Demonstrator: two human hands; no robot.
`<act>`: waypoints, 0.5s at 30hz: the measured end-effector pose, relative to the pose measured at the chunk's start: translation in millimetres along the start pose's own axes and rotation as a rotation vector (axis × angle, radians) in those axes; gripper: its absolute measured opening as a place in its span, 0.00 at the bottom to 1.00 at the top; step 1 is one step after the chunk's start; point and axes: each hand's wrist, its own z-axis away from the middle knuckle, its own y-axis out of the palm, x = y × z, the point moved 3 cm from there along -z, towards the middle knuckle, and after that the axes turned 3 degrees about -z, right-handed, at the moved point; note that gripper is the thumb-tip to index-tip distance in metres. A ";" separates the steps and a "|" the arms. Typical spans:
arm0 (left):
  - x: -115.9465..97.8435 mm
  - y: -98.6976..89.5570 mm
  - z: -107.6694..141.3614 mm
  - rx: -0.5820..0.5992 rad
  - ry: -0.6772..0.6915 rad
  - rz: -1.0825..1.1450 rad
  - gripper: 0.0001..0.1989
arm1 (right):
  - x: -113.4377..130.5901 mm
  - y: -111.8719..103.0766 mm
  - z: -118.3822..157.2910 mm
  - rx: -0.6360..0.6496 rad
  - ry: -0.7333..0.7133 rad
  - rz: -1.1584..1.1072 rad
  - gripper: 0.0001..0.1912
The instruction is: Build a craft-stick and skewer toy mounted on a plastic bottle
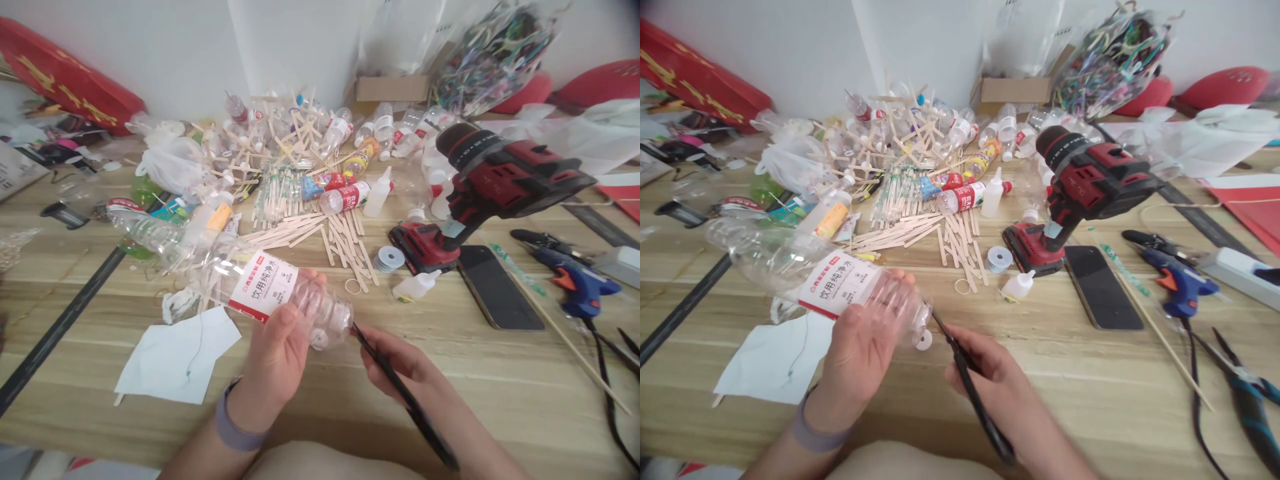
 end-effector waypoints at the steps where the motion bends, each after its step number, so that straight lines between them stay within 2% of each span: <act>1: 0.7 0.1 -0.2 -0.017 -0.001 0.002 0.23 | 0.0 -2.8 0.6 -0.080 -0.080 0.118 0.24; 4: 4.0 1.0 -0.7 -0.095 -0.009 0.012 0.21 | 9.1 -11.2 4.2 -0.408 -0.332 0.600 0.23; 5: 4.8 1.4 -0.9 -0.113 -0.012 0.019 0.21 | 13.1 -12.0 4.6 -0.464 -0.368 0.679 0.22; 6: 5.4 1.7 -1.0 -0.119 -0.017 0.028 0.21 | 16.4 -12.0 3.8 -0.461 -0.364 0.675 0.22; 7: 5.6 1.9 -1.1 -0.113 -0.022 0.035 0.21 | 18.9 -11.0 1.9 -0.401 -0.324 0.592 0.22; 10: 4.2 1.9 -1.3 -0.049 -0.017 0.015 0.23 | 20.0 -1.2 -3.4 -0.036 -0.034 0.155 0.24; 11: 3.6 1.7 -1.3 -0.027 -0.010 0.000 0.23 | 19.4 1.9 -3.5 0.047 0.052 0.054 0.24; 12: 3.2 1.5 -1.5 -0.012 -0.001 -0.014 0.23 | 18.8 3.1 -3.1 0.077 0.091 0.013 0.25; 13: 3.3 1.3 -1.6 -0.007 0.006 -0.023 0.22 | 18.3 2.3 -2.8 0.055 0.071 0.043 0.25; 15: 4.7 0.9 -2.1 -0.024 0.005 -0.021 0.21 | 18.3 -4.6 -1.0 -0.133 -0.116 0.288 0.24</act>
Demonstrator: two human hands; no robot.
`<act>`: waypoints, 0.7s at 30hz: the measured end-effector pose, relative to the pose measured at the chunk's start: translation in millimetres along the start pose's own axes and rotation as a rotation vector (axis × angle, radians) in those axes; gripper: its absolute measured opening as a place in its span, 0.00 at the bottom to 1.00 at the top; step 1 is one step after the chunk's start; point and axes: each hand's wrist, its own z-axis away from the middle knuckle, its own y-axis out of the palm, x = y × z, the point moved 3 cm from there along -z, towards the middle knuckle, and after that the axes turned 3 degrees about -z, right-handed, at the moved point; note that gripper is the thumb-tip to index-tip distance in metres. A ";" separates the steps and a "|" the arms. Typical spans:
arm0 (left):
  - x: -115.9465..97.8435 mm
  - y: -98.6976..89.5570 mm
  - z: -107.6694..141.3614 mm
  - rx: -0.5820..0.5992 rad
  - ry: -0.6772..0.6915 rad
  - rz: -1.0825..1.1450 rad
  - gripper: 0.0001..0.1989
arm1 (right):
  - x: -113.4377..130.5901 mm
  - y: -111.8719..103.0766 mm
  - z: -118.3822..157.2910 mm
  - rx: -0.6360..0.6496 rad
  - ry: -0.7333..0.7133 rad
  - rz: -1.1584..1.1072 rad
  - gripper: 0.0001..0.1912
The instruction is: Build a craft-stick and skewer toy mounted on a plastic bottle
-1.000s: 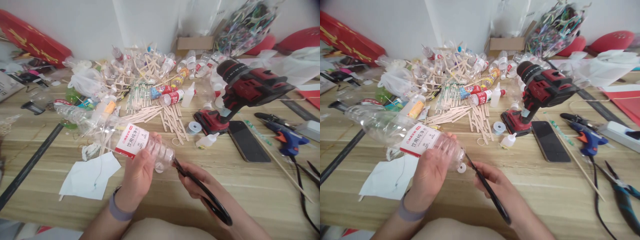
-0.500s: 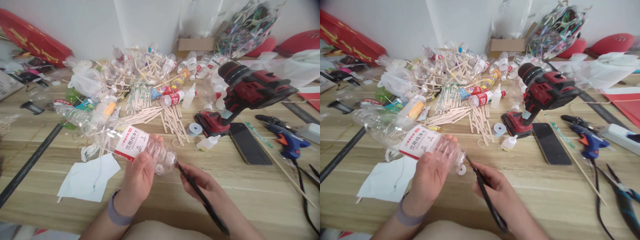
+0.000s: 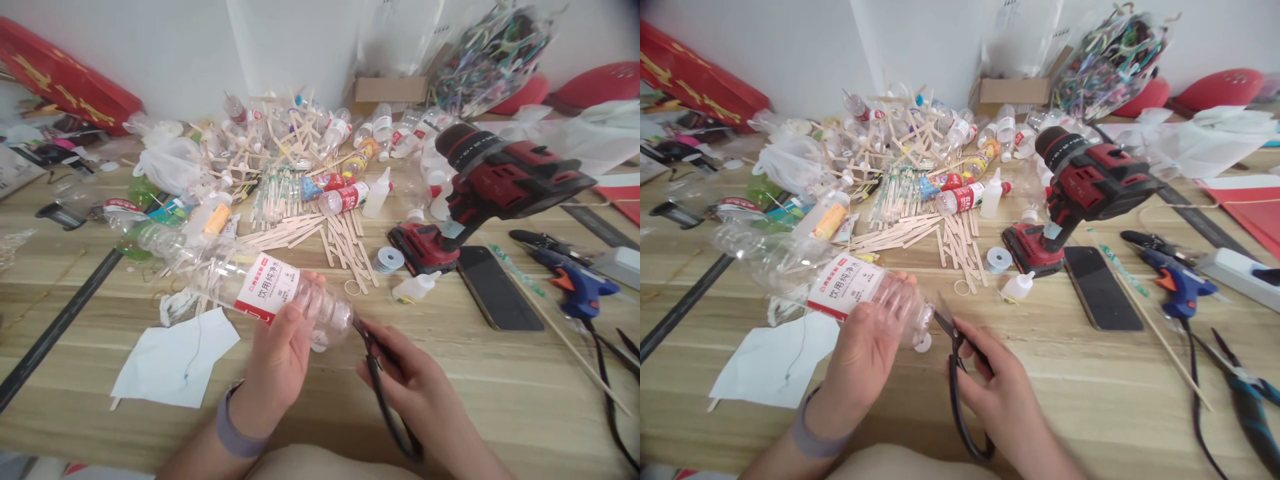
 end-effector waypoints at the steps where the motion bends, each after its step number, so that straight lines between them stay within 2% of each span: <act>1: 1.3 -0.1 -0.3 -0.015 -0.011 0.008 0.21 | -0.4 -4.1 1.6 -0.135 -0.113 0.181 0.23; 3: 4.0 -0.4 -0.9 -0.050 -0.040 0.026 0.21 | -0.6 -8.7 6.0 -0.341 -0.299 0.513 0.21; 4: 5.2 -0.7 -1.1 -0.063 -0.058 0.034 0.21 | -0.8 -9.1 7.4 -0.377 -0.353 0.603 0.21; 6: 6.2 -1.3 -1.3 -0.069 -0.096 0.040 0.23 | -0.4 -7.8 7.4 -0.313 -0.389 0.591 0.21; 9: 3.7 -2.9 -1.4 -0.048 -0.129 0.030 0.26 | 3.3 -4.6 5.0 -0.145 -0.309 0.377 0.22; 12: -1.9 -4.5 -1.6 0.016 -0.133 0.006 0.23 | 8.0 -3.0 4.3 -0.085 -0.204 0.233 0.22; 16: -9.7 -7.4 -1.9 0.140 -0.072 -0.033 0.19 | 9.8 -2.2 5.8 -0.026 -0.101 0.076 0.23; 21: -11.4 -11.2 -2.1 0.237 -0.045 -0.079 0.27 | 6.3 3.0 7.8 0.120 0.129 -0.163 0.25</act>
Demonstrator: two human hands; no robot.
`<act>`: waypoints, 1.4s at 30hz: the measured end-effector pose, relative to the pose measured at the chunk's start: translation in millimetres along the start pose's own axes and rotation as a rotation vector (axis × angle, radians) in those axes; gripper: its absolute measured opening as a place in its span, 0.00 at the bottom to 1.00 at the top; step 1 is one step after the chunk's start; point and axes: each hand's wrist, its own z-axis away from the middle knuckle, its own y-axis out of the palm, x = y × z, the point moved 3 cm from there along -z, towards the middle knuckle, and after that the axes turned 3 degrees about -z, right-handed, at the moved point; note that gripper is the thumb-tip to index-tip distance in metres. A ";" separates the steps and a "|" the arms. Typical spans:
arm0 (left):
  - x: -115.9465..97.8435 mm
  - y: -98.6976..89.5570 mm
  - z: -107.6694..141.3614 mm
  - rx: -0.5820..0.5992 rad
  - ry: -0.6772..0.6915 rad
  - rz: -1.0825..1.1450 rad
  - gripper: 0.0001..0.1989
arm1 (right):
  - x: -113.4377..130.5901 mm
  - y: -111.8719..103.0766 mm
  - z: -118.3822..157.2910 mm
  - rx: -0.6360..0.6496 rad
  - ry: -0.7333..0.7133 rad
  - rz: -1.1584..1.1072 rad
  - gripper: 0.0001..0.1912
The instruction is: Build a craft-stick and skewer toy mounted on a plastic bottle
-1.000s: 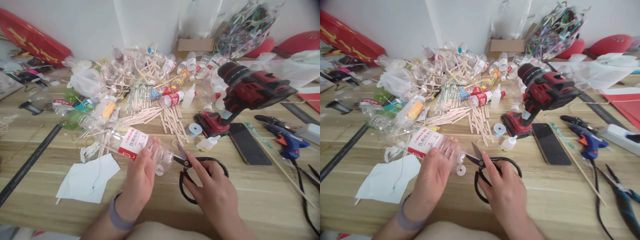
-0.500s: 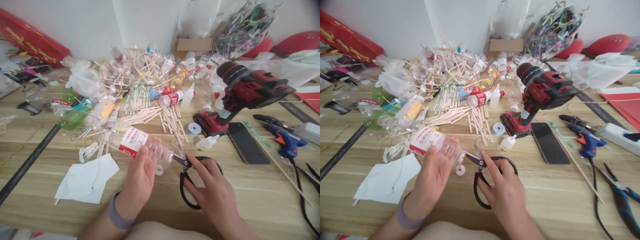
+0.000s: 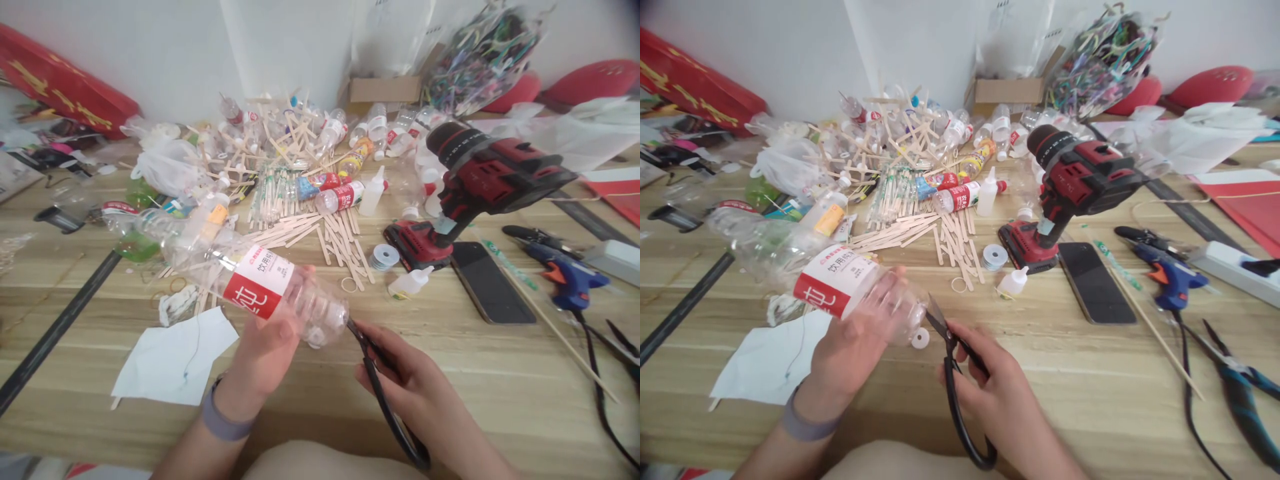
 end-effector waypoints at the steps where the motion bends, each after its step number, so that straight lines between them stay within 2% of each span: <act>1: 0.3 0.4 0.0 0.025 0.012 -0.022 0.27 | -0.8 1.8 0.0 0.045 0.052 -0.066 0.26; 4: 2.3 2.7 0.5 0.074 0.058 -0.097 0.27 | -2.4 5.1 -0.3 0.149 0.122 -0.150 0.27; 6: 4.8 4.5 1.7 0.066 0.081 -0.114 0.25 | -3.4 2.2 -1.0 0.091 0.032 0.006 0.26; 7: 6.5 5.4 2.5 0.047 0.085 -0.113 0.23 | -3.8 -0.7 -1.1 0.007 -0.056 0.148 0.25; 10: 11.3 8.1 4.3 -0.059 0.071 -0.056 0.17 | -4.2 -7.8 2.1 -0.352 -0.340 0.619 0.22; 12: 14.1 10.2 4.5 -0.118 0.028 0.001 0.17 | -4.5 -9.2 3.8 -0.493 -0.414 0.741 0.21; 13: 15.1 11.3 4.4 -0.128 0.002 0.026 0.17 | -4.5 -9.3 3.1 -0.484 -0.406 0.705 0.21; 14: 15.7 12.2 4.1 -0.125 -0.018 0.044 0.17 | -4.5 -9.1 1.2 -0.417 -0.361 0.606 0.21; 18: 14.2 12.6 4.0 -0.069 -0.008 0.044 0.17 | -8.5 -1.2 -6.7 0.061 0.047 -0.013 0.27; 19: 13.8 11.9 4.4 -0.060 0.007 0.031 0.18 | -10.9 0.8 -6.8 0.135 0.132 -0.114 0.28; 21: 13.6 10.8 5.5 -0.045 0.027 0.002 0.19 | -17.5 1.9 -6.6 0.167 0.173 -0.187 0.29; 23: 14.8 10.5 6.7 -0.042 0.028 -0.009 0.21 | -24.1 -1.3 -6.0 0.068 0.044 -0.071 0.26; 24: 15.8 10.7 7.1 -0.050 0.017 -0.007 0.21 | -25.6 -4.1 -5.0 -0.028 -0.070 0.076 0.25; 28: 20.0 12.9 8.6 -0.158 -0.036 0.050 0.19 | -15.7 -9.0 3.5 -0.488 -0.562 0.902 0.19; 29: 20.9 13.6 8.9 -0.192 -0.051 0.073 0.18 | -12.6 -7.7 4.8 -0.556 -0.642 1.045 0.18; 31: 22.1 14.3 9.2 -0.256 -0.084 0.122 0.17 | -8.9 -5.2 5.0 -0.601 -0.716 1.183 0.17; 34: 23.1 13.0 8.4 -0.324 -0.144 0.195 0.13 | -9.0 -4.0 3.8 -0.565 -0.680 1.114 0.18; 37: 21.0 9.5 5.5 -0.348 -0.156 0.248 0.15 | -11.0 -2.7 2.7 -0.427 -0.581 0.868 0.20; 40: 15.3 7.1 1.7 -0.296 -0.123 0.243 0.22 | -7.9 0.8 0.8 -0.233 -0.417 0.586 0.22; 42: 11.0 7.2 -0.3 -0.221 -0.112 0.235 0.22 | -3.0 3.4 -0.3 -0.128 -0.282 0.427 0.23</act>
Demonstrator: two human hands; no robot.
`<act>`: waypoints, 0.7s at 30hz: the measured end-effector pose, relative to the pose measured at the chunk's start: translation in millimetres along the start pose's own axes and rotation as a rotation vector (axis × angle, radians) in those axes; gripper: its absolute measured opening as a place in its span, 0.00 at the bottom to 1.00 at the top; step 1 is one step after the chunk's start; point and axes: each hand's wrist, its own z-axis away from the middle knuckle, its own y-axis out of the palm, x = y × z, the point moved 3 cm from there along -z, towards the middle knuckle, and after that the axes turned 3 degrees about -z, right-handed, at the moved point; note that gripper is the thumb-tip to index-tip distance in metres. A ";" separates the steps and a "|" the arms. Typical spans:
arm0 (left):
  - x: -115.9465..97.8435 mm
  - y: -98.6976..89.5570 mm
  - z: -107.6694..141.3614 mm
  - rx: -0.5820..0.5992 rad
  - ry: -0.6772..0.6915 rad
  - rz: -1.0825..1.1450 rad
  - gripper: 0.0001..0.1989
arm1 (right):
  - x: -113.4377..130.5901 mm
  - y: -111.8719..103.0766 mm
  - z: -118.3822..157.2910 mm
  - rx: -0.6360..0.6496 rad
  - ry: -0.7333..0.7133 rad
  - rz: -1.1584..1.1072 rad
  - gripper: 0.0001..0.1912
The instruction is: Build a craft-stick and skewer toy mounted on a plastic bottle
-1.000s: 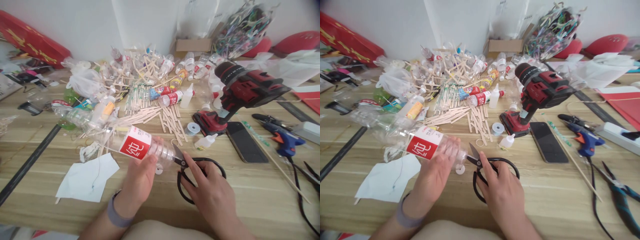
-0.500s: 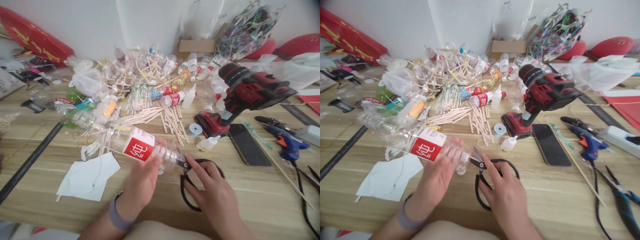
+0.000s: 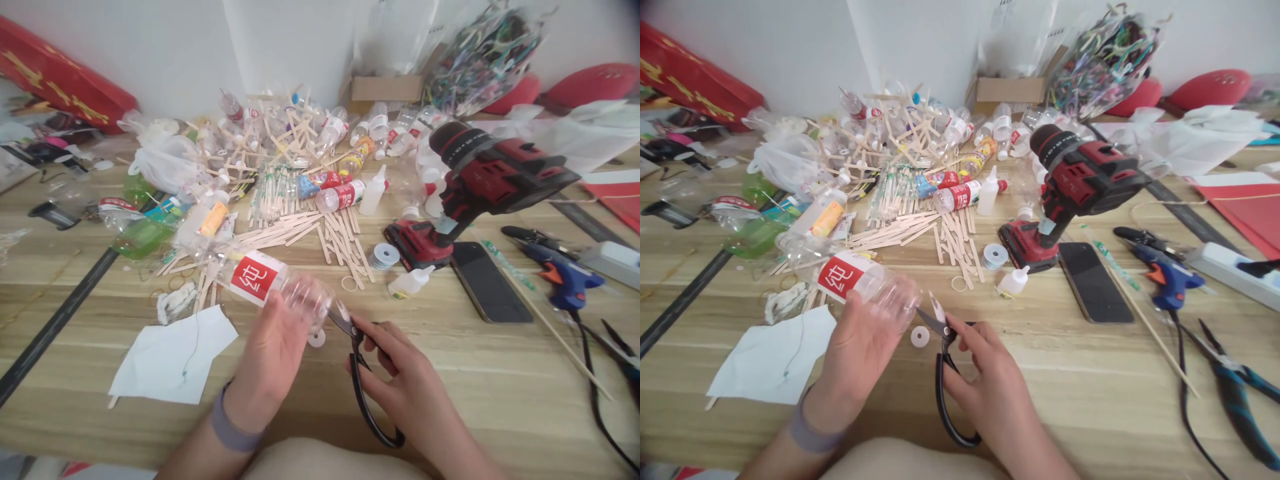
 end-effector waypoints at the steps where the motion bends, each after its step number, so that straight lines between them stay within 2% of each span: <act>1: -2.0 0.8 -0.2 0.036 -0.002 -0.005 0.21 | 2.7 -0.2 -1.1 0.045 0.065 -0.071 0.23; 6: -9.2 0.8 1.2 0.125 0.038 -0.036 0.17 | 11.3 -2.6 -4.0 0.282 0.362 -0.442 0.24; 8: -9.4 -0.8 1.6 0.128 0.059 -0.043 0.18 | 12.5 -3.1 -4.5 0.391 0.427 -0.554 0.24; 10: -7.5 -2.0 1.2 0.118 0.055 -0.047 0.20 | 11.3 -3.9 -5.3 0.436 0.419 -0.533 0.23; 12: -4.9 -2.5 -0.1 0.059 0.034 -0.042 0.17 | 7.9 -6.0 -7.2 0.339 0.294 -0.318 0.23; 15: -2.6 -1.3 -1.7 -0.146 -0.028 -0.003 0.10 | 8.1 -9.7 -7.8 -0.017 -0.065 0.267 0.24; 17: -3.7 2.0 -1.3 -0.271 -0.072 0.034 0.12 | 11.5 -7.3 -5.4 -0.209 -0.274 0.593 0.23; 19: -6.7 6.6 -0.3 -0.317 -0.100 0.047 0.15 | 13.9 -3.7 -3.6 -0.304 -0.399 0.751 0.20; 21: -10.4 10.3 1.1 -0.308 -0.099 0.035 0.16 | 14.7 -2.2 -2.9 -0.329 -0.433 0.770 0.19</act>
